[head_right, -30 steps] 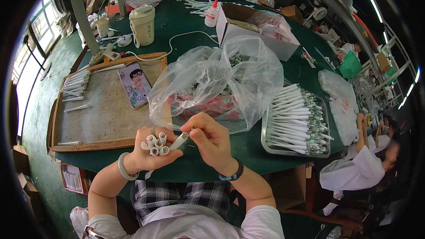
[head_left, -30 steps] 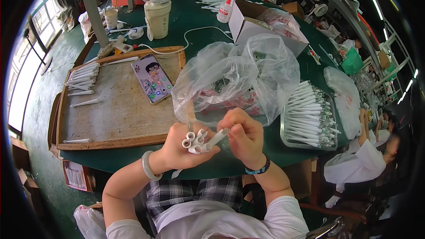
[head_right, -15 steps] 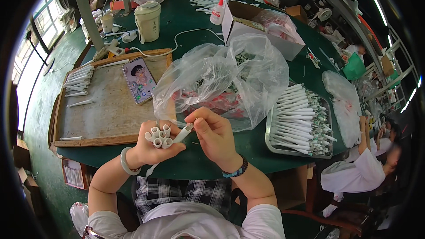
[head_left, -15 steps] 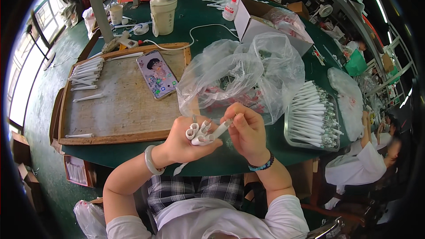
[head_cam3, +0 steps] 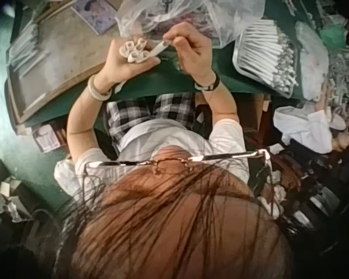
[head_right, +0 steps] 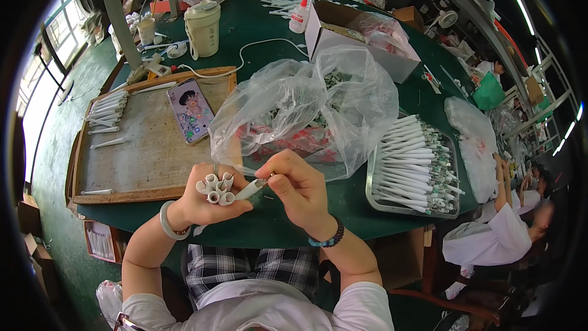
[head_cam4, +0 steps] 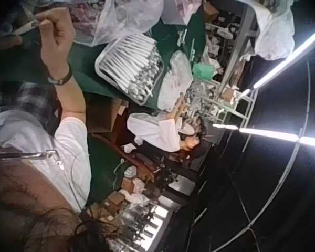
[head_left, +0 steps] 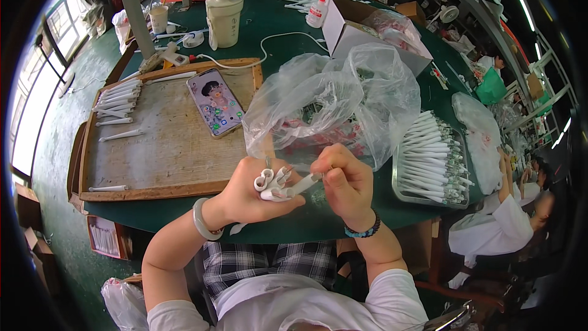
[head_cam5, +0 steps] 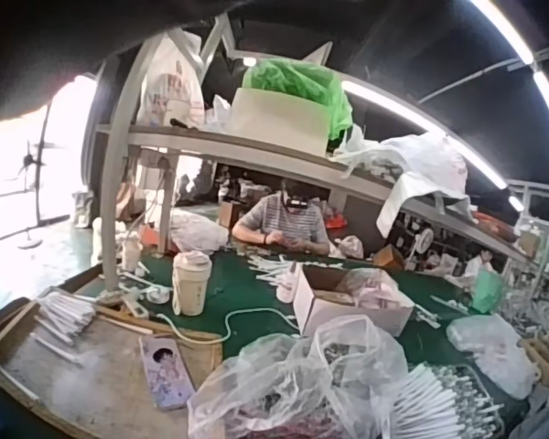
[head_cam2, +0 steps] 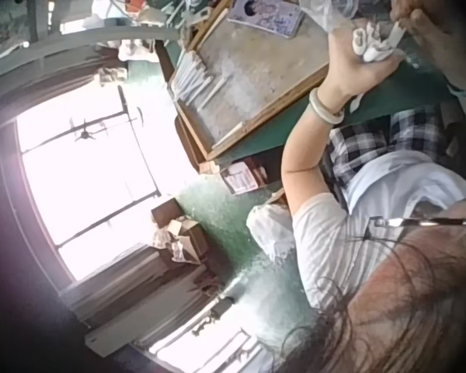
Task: Assembling small metal pins into white plastic tubes at a factory workbench.
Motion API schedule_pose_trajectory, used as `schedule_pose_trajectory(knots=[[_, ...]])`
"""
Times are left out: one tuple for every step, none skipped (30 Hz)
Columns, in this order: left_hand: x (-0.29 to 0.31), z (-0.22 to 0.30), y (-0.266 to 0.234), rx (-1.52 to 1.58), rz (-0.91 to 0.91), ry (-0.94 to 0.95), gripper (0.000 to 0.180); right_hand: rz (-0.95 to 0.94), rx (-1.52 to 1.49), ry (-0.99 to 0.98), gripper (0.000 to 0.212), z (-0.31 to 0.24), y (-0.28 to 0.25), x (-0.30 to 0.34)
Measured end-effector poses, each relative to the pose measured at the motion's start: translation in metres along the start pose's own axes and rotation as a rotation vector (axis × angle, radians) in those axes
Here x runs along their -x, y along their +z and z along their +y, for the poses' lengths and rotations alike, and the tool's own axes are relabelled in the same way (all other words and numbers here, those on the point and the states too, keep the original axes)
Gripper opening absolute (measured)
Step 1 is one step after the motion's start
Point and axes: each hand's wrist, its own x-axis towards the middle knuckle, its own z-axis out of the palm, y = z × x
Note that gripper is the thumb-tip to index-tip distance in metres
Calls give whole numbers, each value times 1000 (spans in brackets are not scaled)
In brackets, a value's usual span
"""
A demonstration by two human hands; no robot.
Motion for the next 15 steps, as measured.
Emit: schedule_pose_trajectory(knots=[[0, -1, 1, 5, 0, 1, 18, 12, 7, -23, 31, 1, 0, 0], [0, -2, 1, 11, 2, 1, 18, 22, 14, -46, 30, 3, 1, -1], [1, -4, 2, 11, 4, 1, 18, 20, 14, -45, 30, 5, 1, -1], [3, -5, 3, 18, 21, 34, 18, 23, -125, 45, 29, 7, 2, -1], [4, -6, 4, 25, 36, 67, 18, 28, -264, 134, 29, 8, 2, -1], [3, -5, 4, 26, 36, 66, 18, 28, -264, 135, 29, 9, 1, 0], [3, -4, 5, 39, 44, 30, 18, 19, -114, 36, 28, 9, -2, 0], [3, -3, 5, 52, 52, -8, 17, 10, 35, -61, 28, 9, -3, 0], [3, -5, 5, 52, 51, -10, 17, 11, 33, -59, 28, 10, -3, 1], [4, -7, 5, 50, 29, 39, 17, -11, -54, -32, 28, 10, -2, 1], [4, -8, 4, 47, 8, 90, 17, -34, -141, -6, 29, 10, -2, 0], [3, -7, 4, 46, 9, 89, 17, -35, -142, -6, 29, 10, -1, 0], [2, -5, 4, 51, 16, 54, 17, -2, -146, 15, 29, 7, 0, -1], [2, -3, 4, 55, 23, 18, 17, 33, -150, 36, 29, 7, 1, -1], [2, -2, 4, 55, 22, 16, 17, 34, -152, 37, 29, 7, 1, -1]])
